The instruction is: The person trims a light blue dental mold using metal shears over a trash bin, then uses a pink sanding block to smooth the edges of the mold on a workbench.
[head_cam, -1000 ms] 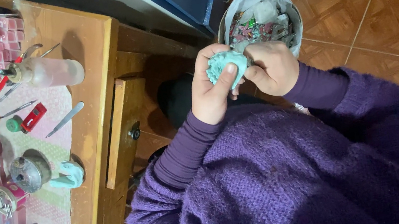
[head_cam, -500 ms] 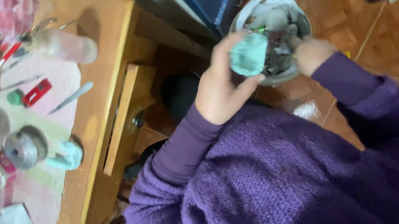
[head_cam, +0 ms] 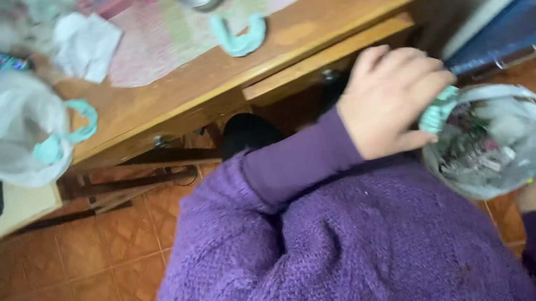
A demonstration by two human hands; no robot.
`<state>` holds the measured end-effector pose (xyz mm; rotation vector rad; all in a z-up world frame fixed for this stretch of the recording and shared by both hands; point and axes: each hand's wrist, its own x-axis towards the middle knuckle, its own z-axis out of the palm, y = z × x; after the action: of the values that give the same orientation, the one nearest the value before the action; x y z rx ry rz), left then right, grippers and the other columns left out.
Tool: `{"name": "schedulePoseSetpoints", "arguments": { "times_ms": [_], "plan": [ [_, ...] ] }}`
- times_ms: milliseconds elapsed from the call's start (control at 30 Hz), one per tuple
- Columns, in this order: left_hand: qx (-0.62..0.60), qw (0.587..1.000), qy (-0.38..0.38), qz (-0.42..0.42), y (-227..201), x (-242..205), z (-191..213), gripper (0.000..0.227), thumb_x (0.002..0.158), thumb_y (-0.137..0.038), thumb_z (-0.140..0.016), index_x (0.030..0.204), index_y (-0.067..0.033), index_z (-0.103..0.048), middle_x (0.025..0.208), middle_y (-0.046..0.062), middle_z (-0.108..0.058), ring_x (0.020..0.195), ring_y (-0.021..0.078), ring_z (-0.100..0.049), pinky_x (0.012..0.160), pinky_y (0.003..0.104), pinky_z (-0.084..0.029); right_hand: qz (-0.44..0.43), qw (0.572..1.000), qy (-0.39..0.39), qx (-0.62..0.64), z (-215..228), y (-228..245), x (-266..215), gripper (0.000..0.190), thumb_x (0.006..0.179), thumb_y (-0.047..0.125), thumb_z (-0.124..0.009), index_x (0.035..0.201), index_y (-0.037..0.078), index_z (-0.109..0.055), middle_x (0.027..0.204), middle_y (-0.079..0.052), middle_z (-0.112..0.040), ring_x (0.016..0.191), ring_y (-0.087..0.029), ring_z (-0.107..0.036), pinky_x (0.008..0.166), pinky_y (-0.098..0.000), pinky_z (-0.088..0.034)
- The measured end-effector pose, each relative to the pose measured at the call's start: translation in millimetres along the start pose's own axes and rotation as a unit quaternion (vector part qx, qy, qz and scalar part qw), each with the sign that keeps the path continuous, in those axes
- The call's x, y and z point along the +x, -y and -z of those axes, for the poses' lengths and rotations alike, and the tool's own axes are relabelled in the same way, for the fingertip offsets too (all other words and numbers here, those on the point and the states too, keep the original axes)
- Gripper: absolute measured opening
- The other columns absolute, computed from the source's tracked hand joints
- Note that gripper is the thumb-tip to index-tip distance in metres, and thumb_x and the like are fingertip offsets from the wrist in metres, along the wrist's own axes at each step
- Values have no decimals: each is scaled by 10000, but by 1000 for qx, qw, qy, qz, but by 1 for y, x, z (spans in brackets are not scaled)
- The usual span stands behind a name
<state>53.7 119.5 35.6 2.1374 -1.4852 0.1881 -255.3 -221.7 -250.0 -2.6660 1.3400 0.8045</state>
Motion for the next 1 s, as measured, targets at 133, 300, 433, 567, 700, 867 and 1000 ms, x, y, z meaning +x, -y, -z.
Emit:
{"name": "schedulePoseSetpoints", "arguments": {
  "times_ms": [133, 300, 433, 567, 700, 867, 1000],
  "plan": [
    [21, 993, -106, 50, 48, -41, 79, 730, 642, -452, -927, 1216, -126, -616, 1178, 62, -668, 1123, 293, -635, 940, 479, -433, 68, 991, -104, 50, 2, 24, -11, 690, 891, 241, -740, 1504, 19, -514, 1094, -318, -754, 916, -498, -750, 750, -544, -591],
    [152, 929, -164, 296, 150, -115, 132, 739, 702, -499, -810, 1267, -57, -636, 1092, 130, -632, 969, 280, -560, 901, 450, -331, 206, 954, -196, 97, 104, 111, -57, 476, 926, 121, -724, 1372, -29, -655, 1412, -301, -576, 1071, -460, -662, 934, -545, -543],
    [82, 956, -130, 249, 190, -144, 135, 695, 663, -327, -875, 1245, -15, -658, 1129, 179, -647, 1039, 375, -552, 938, 450, -429, 337, 912, -166, 162, 195, 196, -109, 497, 926, 38, -620, 1415, -57, -622, 1299, -274, -597, 1021, -391, -616, 890, -497, -538],
    [9, 972, -70, 222, 216, -146, 134, 755, 647, -301, -813, 1329, -48, -609, 1223, 161, -633, 1106, 351, -541, 988, 422, -426, 536, 794, -135, 253, 257, 274, -158, 488, 905, 67, -625, 1390, 13, -618, 1326, -191, -642, 1134, -338, -634, 940, -401, -497],
    [4, 967, -27, 252, 226, -148, 146, 813, 625, -218, -763, 1397, -91, -543, 1121, 176, -666, 973, 344, -571, 908, 422, -451, 584, 776, -100, 216, 264, 318, -154, 535, 879, 42, -588, 1413, 77, -589, 1308, -142, -624, 1086, -305, -624, 909, -356, -487],
    [6, 970, -47, 238, 228, -161, 155, 785, 677, -79, -678, 1431, -12, -471, 1184, 246, -671, 1005, 391, -626, 895, 442, -525, 546, 785, -136, 260, 252, 326, -154, 452, 803, -13, -586, 1239, 59, -680, 1183, -104, -689, 1019, -294, -659, 877, -352, -505],
    [49, 974, -100, 196, 205, -169, 164, 800, 722, -103, -656, 1480, -2, -421, 1347, 233, -639, 1178, 411, -550, 1041, 485, -409, 551, 798, -158, 185, 246, 299, -163, 428, 793, 11, -578, 1203, 59, -688, 1132, -122, -721, 940, -342, -681, 795, -391, -534]
  ]
}}
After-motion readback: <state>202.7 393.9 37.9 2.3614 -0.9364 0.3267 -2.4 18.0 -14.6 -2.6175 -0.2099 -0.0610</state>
